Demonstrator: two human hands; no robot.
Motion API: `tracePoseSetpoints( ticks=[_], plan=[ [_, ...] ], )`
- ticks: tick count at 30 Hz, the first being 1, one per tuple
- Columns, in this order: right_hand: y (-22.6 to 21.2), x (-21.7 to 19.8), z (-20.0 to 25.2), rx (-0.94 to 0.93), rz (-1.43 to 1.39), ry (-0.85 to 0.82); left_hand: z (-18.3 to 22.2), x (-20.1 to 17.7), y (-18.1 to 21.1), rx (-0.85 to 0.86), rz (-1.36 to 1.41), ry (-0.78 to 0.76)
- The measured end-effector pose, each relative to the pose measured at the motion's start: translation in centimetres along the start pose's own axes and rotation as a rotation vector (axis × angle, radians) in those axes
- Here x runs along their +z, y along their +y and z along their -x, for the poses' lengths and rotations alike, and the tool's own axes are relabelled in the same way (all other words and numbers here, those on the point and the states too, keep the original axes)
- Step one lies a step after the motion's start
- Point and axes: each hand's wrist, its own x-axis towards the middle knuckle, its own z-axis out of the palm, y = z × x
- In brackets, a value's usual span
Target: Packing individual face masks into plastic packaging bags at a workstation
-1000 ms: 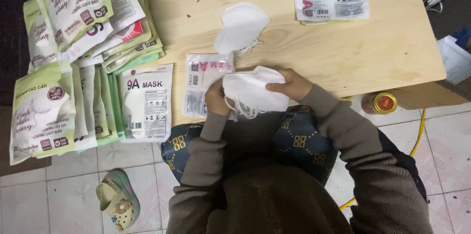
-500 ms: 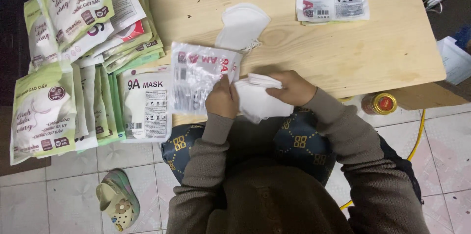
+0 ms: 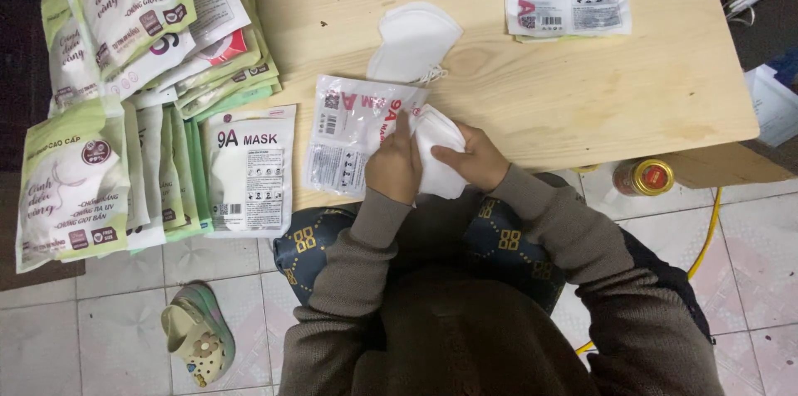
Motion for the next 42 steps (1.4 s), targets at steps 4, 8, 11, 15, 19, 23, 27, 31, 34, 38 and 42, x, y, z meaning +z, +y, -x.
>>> tracePoseSetpoints(
  ticks=[4, 8, 11, 15, 19, 23, 27, 31, 34, 38, 42],
  plan=[
    [-1.0, 0.0, 0.2, 0.035, 0.018, 0.027, 0.5, 1.9, -1.4, 0.035, -0.028, 0.028],
    [-2.1, -1.0, 1.4, 0.093, 0.005, -0.036, 0.6, 2.6, -3.0, 0.014, -0.124, 0.083],
    [-0.4, -1.6, 1.5, 0.115, 0.021, -0.027, 0.4, 2.2, -2.2, 0.042, -0.079, 0.081],
    [1.6, -0.6, 0.4, 0.128, -0.031, 0.042, 0.8, 1.7, 0.2, 0.095, -0.129, 0.075],
    [0.5, 1.3, 0.5, 0.149, -0.091, 0.055, 0.6, 1.0, 1.2, 0.160, -0.209, 0.156],
    [1.3, 0.6, -0.5, 0.102, -0.060, -0.073, 0.7, 0.6, 0.7, 0.163, -0.211, 0.178],
    [-2.6, 0.2, 3.0, 0.263, -0.145, -0.177, 0.6, 0.9, -0.7, 0.162, -0.227, 0.225],
    [-0.7, -0.2, 2.2, 0.300, -0.072, -0.130, 1.6, 1.8, -0.1, 0.152, -0.165, 0.163],
    [0.8, 0.6, 1.0, 0.267, -0.075, -0.064, 1.8, 2.5, 0.3, 0.152, -0.136, 0.076],
    [4.3, 0.7, -1.1, 0.164, 0.048, 0.030, 1.6, 0.9, 1.2, 0.147, -0.095, 0.107],
    [2.1, 0.5, -0.3, -0.082, 0.074, 0.209, 0.7, -0.6, 0.7, 0.104, -0.074, 0.234]
  ],
)
